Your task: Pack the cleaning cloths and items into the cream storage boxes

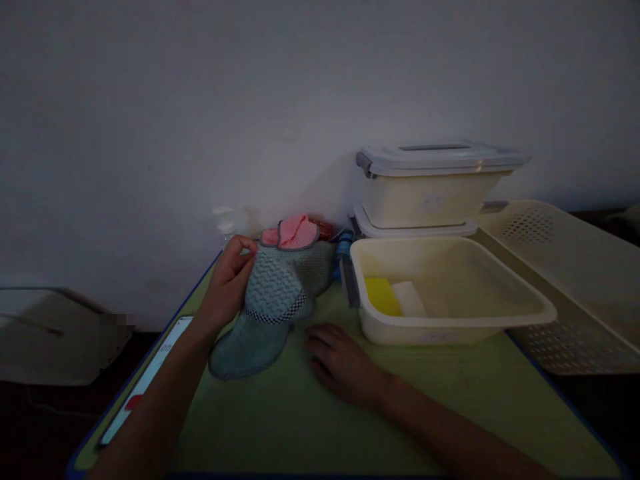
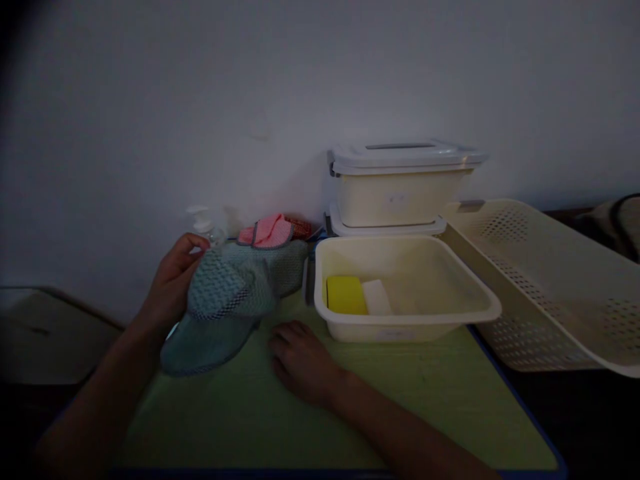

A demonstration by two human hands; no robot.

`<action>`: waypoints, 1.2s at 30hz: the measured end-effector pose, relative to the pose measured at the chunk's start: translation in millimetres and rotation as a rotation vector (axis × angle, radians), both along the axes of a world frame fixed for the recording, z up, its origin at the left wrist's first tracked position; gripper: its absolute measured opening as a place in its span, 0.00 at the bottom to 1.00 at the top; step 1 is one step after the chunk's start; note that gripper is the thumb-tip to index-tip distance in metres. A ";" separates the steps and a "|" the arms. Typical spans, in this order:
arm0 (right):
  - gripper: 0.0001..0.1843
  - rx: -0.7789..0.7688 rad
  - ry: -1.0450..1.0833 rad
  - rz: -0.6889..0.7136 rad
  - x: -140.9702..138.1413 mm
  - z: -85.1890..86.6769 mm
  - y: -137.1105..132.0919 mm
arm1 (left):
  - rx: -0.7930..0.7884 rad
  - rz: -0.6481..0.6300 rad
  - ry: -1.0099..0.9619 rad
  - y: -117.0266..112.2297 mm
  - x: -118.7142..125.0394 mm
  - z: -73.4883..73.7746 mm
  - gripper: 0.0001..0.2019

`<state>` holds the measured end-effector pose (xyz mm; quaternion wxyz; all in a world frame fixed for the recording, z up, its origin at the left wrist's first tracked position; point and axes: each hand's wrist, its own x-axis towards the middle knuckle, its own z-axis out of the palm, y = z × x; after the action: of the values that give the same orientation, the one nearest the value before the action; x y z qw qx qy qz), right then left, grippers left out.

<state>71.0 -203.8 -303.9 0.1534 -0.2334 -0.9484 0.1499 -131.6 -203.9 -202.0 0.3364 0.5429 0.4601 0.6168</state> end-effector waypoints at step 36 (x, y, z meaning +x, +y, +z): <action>0.09 -0.028 0.019 0.016 -0.1 -0.6 1.4 | -0.248 -0.027 0.082 -5.2 -1.8 -37.4 0.11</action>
<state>70.9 -202.4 -304.5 0.1576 -0.2266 -0.9466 0.1668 -133.4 -209.1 -239.3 0.3902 0.5282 0.5386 0.5278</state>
